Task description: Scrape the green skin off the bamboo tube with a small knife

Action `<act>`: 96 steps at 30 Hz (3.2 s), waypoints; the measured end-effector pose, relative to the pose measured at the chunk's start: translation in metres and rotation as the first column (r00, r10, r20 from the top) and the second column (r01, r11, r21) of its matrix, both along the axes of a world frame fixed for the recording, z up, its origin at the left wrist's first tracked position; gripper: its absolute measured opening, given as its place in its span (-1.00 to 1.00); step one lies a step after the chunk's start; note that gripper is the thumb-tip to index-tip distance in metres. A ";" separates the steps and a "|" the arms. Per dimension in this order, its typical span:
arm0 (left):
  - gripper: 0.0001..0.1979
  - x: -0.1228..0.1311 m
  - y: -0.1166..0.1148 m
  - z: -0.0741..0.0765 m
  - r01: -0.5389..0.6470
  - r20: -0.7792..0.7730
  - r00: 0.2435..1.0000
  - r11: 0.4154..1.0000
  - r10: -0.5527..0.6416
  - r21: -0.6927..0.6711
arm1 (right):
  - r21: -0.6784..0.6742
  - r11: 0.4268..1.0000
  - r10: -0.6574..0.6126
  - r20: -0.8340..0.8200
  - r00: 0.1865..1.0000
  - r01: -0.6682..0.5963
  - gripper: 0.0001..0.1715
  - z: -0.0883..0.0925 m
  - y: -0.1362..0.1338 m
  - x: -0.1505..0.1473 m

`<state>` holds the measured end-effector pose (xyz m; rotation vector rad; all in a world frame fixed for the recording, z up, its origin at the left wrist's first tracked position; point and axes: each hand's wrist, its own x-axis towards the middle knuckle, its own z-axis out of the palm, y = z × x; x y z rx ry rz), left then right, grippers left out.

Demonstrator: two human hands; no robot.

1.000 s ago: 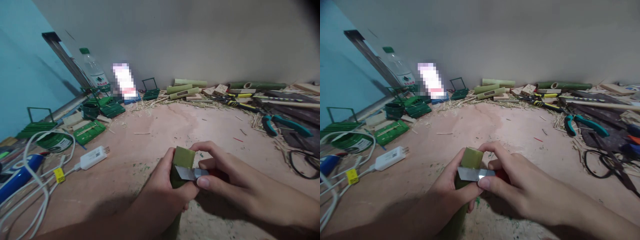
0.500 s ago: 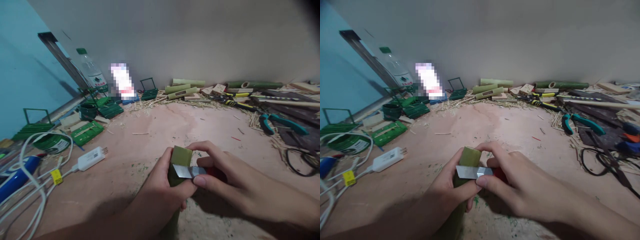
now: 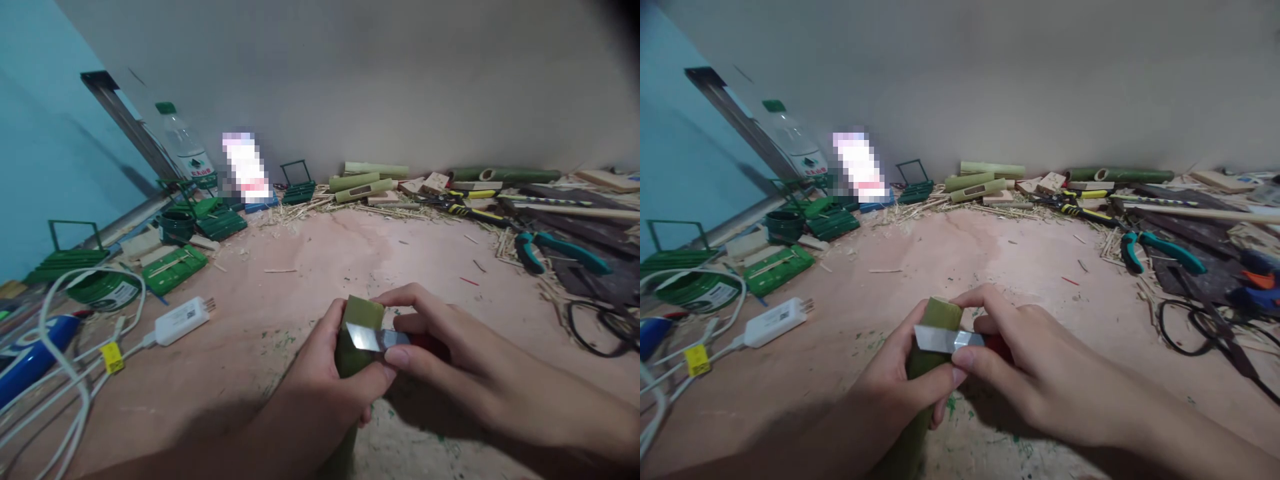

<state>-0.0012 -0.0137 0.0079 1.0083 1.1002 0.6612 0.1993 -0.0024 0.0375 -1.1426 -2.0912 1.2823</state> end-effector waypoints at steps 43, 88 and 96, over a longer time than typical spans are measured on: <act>-0.63 -0.005 0.000 -0.017 0.044 0.071 0.996 0.991 -0.054 0.127 | 0.013 0.999 0.043 0.039 0.998 -0.043 -0.66 -0.008 -0.002 0.003; -0.61 -0.008 0.000 -0.004 0.081 0.072 0.994 0.994 -0.087 0.078 | -0.224 0.974 -0.006 -0.145 0.989 -0.027 -0.41 -0.011 -0.005 0.000; -0.56 -0.007 -0.001 -0.003 0.066 0.092 0.993 0.995 -0.073 0.072 | -0.267 0.962 -0.008 -0.234 0.972 -0.057 -0.40 -0.014 -0.006 -0.003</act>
